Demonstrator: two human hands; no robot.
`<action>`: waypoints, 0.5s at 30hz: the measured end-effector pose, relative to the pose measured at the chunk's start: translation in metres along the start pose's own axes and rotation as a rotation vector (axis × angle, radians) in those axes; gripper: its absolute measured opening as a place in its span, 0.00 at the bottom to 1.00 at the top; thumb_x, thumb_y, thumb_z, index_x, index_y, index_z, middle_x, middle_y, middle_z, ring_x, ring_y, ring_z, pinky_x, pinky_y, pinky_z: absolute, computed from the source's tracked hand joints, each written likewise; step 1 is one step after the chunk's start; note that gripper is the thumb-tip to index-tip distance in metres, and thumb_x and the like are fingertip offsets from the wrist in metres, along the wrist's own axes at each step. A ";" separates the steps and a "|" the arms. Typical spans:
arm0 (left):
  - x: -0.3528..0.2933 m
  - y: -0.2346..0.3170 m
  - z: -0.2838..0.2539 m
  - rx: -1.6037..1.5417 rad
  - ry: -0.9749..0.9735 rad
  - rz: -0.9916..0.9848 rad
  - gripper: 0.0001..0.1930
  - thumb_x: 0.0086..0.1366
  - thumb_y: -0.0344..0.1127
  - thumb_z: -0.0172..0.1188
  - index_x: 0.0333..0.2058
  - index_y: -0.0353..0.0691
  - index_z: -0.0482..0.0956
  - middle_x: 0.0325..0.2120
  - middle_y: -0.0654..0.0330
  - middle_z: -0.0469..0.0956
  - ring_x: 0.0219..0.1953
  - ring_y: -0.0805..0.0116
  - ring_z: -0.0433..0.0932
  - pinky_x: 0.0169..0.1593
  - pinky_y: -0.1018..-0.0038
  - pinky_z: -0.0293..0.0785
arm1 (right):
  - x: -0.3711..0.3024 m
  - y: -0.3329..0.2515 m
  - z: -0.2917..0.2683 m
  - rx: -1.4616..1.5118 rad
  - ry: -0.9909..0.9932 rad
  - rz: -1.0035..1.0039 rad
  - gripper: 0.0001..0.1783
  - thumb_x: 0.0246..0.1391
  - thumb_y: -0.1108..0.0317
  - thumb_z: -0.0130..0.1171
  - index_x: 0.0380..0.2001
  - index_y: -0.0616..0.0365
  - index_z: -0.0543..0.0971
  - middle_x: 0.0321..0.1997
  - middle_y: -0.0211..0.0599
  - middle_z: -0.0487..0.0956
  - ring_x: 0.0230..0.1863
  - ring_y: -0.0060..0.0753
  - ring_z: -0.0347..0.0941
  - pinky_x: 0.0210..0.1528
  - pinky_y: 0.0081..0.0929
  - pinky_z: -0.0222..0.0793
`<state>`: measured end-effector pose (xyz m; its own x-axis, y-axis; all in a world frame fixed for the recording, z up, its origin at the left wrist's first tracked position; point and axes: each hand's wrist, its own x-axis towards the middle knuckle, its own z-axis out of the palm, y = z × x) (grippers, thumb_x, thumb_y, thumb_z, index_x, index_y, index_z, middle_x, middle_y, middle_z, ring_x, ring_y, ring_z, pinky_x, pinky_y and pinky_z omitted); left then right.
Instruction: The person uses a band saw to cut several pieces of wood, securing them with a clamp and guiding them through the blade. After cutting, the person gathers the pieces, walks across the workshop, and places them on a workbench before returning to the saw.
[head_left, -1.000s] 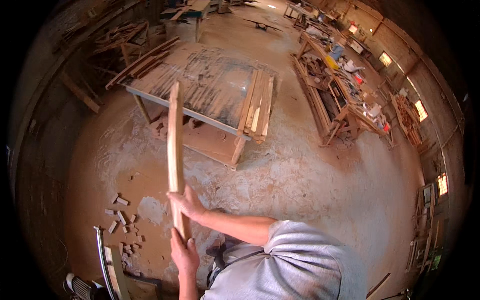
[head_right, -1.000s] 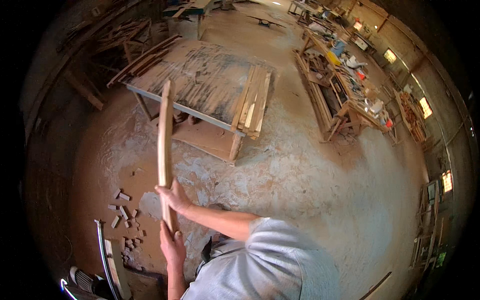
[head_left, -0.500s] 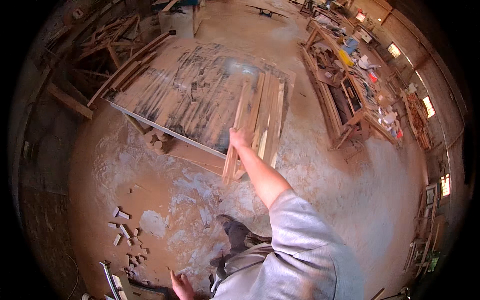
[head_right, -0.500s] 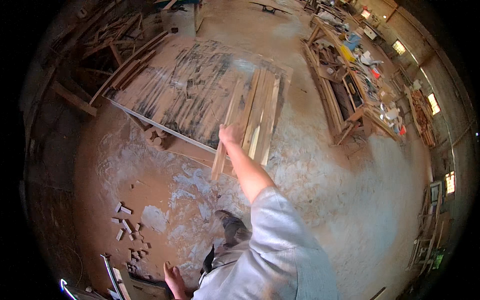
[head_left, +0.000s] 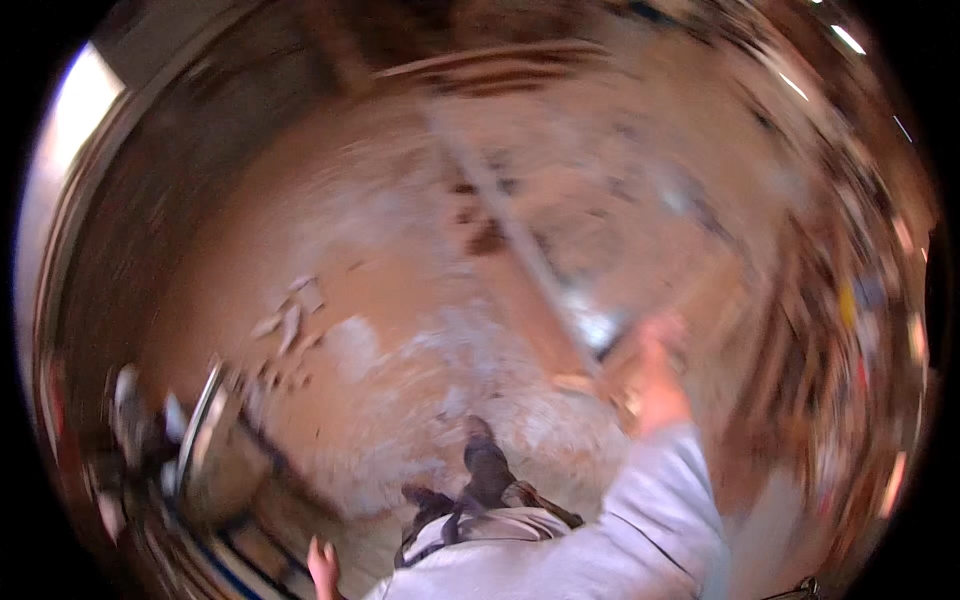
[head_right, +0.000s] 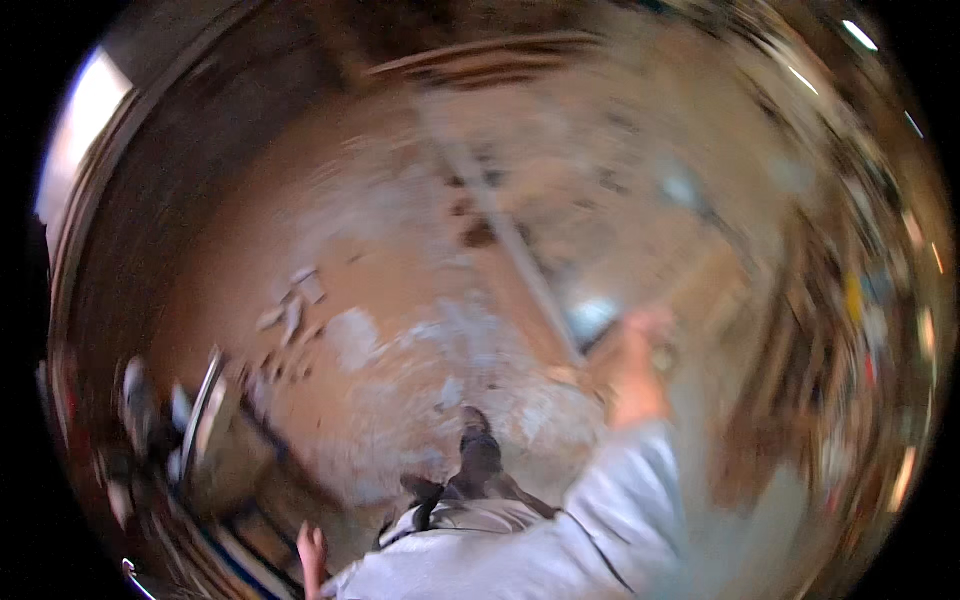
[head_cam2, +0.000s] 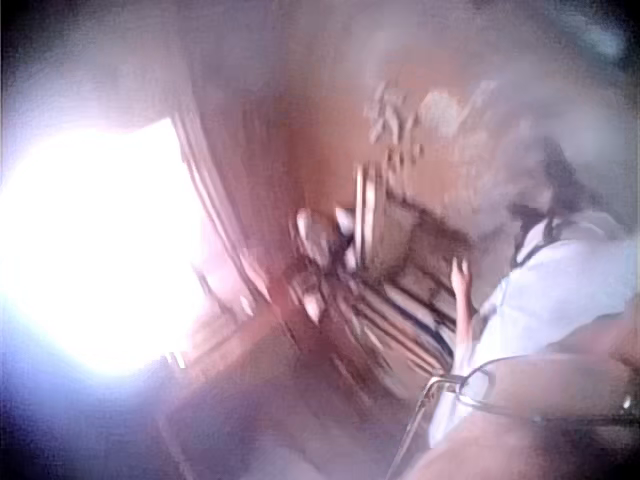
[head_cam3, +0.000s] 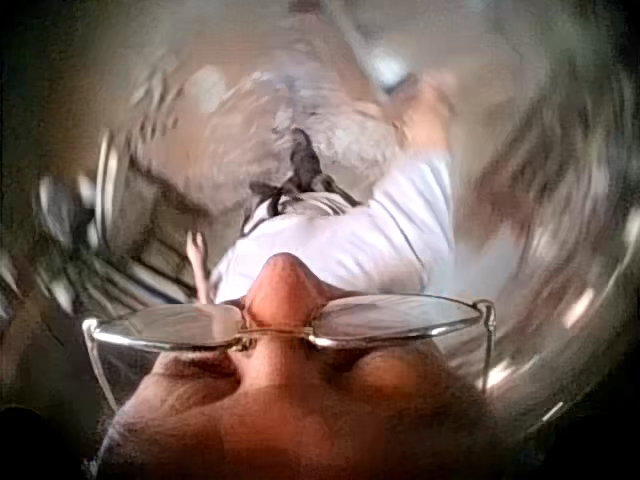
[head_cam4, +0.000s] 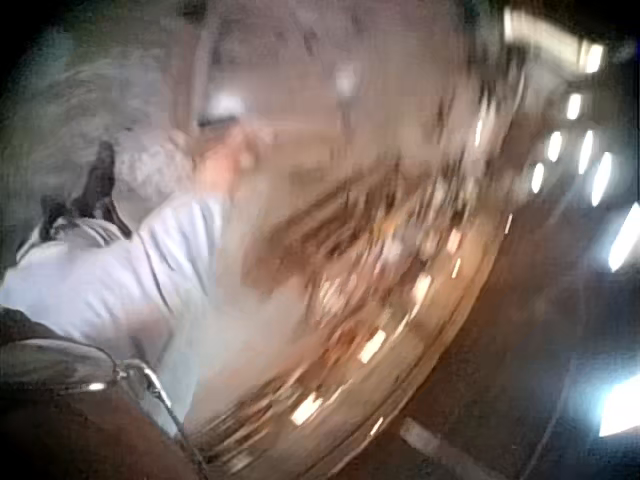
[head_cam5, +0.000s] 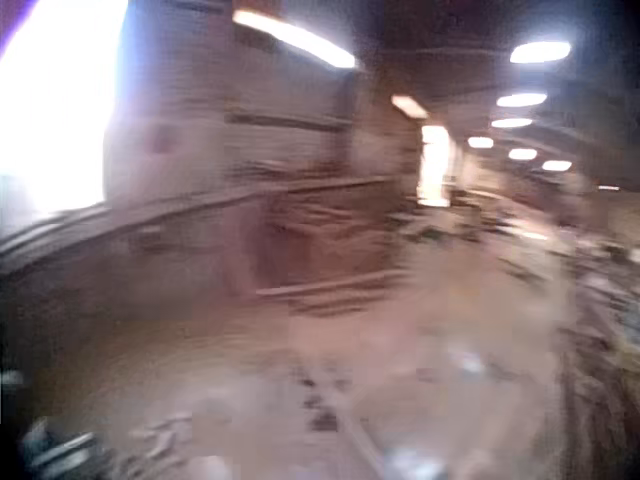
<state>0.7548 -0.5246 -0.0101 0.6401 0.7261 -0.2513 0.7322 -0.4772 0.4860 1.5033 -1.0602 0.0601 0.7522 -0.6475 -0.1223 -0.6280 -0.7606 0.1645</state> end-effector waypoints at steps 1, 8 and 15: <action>0.008 0.081 -0.020 -0.092 -0.191 -0.337 0.25 0.64 0.38 0.57 0.56 0.30 0.71 0.48 0.41 0.77 0.50 0.48 0.78 0.55 0.63 0.72 | 0.020 0.026 0.018 -0.083 0.009 -0.110 0.27 0.57 0.50 0.54 0.56 0.53 0.74 0.60 0.43 0.72 0.63 0.48 0.66 0.59 0.62 0.61; -0.021 0.116 -0.035 -0.002 -0.163 -0.569 0.30 0.64 0.50 0.54 0.60 0.37 0.68 0.57 0.45 0.72 0.59 0.49 0.70 0.61 0.60 0.67 | 0.045 -0.030 0.129 0.116 0.388 -0.686 0.29 0.57 0.54 0.59 0.55 0.63 0.71 0.53 0.51 0.76 0.54 0.54 0.71 0.56 0.50 0.65; -0.091 0.047 -0.036 -0.124 0.124 -0.541 0.26 0.62 0.45 0.56 0.56 0.39 0.73 0.46 0.46 0.79 0.49 0.48 0.77 0.53 0.58 0.73 | -0.146 -0.142 0.203 0.780 -0.741 -1.144 0.05 0.60 0.65 0.48 0.39 0.51 0.69 0.22 0.28 0.68 0.15 0.23 0.63 0.13 0.23 0.60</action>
<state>0.7222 -0.5957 0.0653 0.1439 0.9074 -0.3948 0.9105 0.0350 0.4121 1.4425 -0.8670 -0.1441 0.7685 0.5670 -0.2965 0.0638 -0.5290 -0.8462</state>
